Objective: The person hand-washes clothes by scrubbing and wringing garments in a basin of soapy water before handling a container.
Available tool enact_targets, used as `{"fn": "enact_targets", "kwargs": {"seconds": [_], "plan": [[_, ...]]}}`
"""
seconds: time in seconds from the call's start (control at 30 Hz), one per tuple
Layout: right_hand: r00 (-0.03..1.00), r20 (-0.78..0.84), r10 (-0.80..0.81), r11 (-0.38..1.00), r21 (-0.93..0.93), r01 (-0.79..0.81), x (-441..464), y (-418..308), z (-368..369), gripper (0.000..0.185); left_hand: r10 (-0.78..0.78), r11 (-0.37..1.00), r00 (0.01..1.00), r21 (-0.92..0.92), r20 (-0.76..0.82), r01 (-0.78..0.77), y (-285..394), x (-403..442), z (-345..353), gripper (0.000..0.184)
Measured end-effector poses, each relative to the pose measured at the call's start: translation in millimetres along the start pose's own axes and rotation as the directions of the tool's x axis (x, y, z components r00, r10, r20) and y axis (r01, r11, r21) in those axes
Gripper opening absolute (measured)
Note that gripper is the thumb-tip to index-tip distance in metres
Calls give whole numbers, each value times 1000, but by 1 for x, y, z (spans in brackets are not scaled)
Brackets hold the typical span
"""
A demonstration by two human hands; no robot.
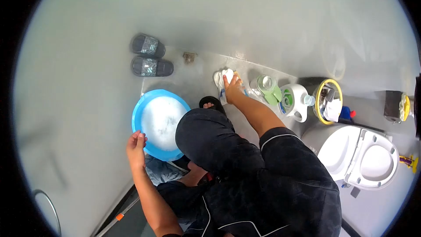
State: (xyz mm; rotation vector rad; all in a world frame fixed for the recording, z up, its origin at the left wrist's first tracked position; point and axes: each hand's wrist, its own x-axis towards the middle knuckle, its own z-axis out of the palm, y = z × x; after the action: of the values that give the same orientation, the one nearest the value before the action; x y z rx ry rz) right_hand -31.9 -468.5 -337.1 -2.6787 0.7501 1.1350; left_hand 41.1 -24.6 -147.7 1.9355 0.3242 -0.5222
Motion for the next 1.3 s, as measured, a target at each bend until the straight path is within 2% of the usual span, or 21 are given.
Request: {"fn": "enact_targets", "kwargs": {"seconds": [0.07, 0.13, 0.23, 0.3, 0.33, 0.47, 0.6, 0.67, 0.7, 0.73, 0.8, 0.83, 0.9, 0.93, 0.97, 1.03, 1.07, 1.1, 1.17, 1.2, 1.3], "plan": [[996, 90, -3, 1000, 20, 1, 8, -4, -2, 114, 55, 997, 998, 61, 4, -55, 1, 0, -1, 48], [993, 34, -114, 981, -152, 118, 35, -11, 5, 109, 134, 983, 991, 124, 11, -134, -2, 4, -12, 54], [892, -185, -413, 896, 90, 434, 14, -14, -70, 69, 151, 976, 988, 161, -14, -147, 55, -33, -47, 66], [839, -259, -478, 823, 200, 531, -11, -31, -130, 66, 206, 978, 973, 56, -107, -201, 76, -65, -85, 68], [767, -404, -498, 778, 183, 602, -12, -36, -150, 66, 250, 968, 957, 5, -148, -252, 76, -77, -105, 68], [629, -464, -624, 577, 270, 771, -82, -84, -239, 57, 201, 978, 919, 11, -340, -210, 1, -121, -179, 65], [555, -427, -714, 501, 242, 831, -153, -135, -255, 50, -118, 968, 901, 152, -418, 198, -188, -148, -193, 72], [523, -377, -764, 467, 236, 852, -173, -156, -249, 46, -353, 815, 843, 310, -406, 490, -249, -175, -157, 72], [519, -367, -772, 470, 221, 855, -181, -166, -243, 46, -480, 793, 818, 243, -318, 559, -290, -186, -134, 84], [520, -325, -790, 458, 251, 853, -190, -170, -233, 44, -571, 577, 736, 460, -364, 675, -340, -198, -95, 105], [515, -272, -813, 448, 274, 851, -194, -185, -218, 43, -760, 454, 549, 320, -349, 832, -327, -235, -63, 117], [509, -235, -828, 448, 267, 853, -193, -193, -208, 41, -767, 453, 543, 310, -341, 836, -331, -241, -53, 117], [505, -174, -845, 459, 245, 854, -194, -204, -198, 39, -739, 416, 411, 119, -533, 902, -341, -255, -29, 111], [490, -159, -857, 457, 203, 866, -196, -211, -194, 38, -524, 520, 493, 198, -694, 831, -358, -262, -16, 96], [472, -143, -870, 450, 161, 878, -198, -217, -191, 36, -544, 515, 480, 178, -688, 838, -376, -267, -8, 96], [449, -148, -881, 419, 195, 887, -188, -231, -181, 33, -463, 686, 741, 333, -486, 647, -374, -289, -6, 87], [432, -180, -884, 385, 244, 890, -180, -236, -176, 30, -602, 648, 728, 331, -328, 686, -365, -298, 1, 77], [421, -149, -895, 380, 243, 893, -172, -243, -174, 30, -626, 636, 707, 309, -329, 707, -349, -310, 7, 77], [413, -185, -892, 401, 102, 910, -149, -259, -174, 24, -641, 464, 676, 517, -365, 719, -326, -331, 14, 69], [395, -214, -893, 381, 106, 918, -138, -267, -174, 19, -713, 411, 605, 487, -355, 771, -333, -334, 17, 68], [387, -219, -896, 393, 17, 919, -115, -282, -176, 18, -655, 399, 602, 468, -456, 788, -373, -341, 29, 63]]}}
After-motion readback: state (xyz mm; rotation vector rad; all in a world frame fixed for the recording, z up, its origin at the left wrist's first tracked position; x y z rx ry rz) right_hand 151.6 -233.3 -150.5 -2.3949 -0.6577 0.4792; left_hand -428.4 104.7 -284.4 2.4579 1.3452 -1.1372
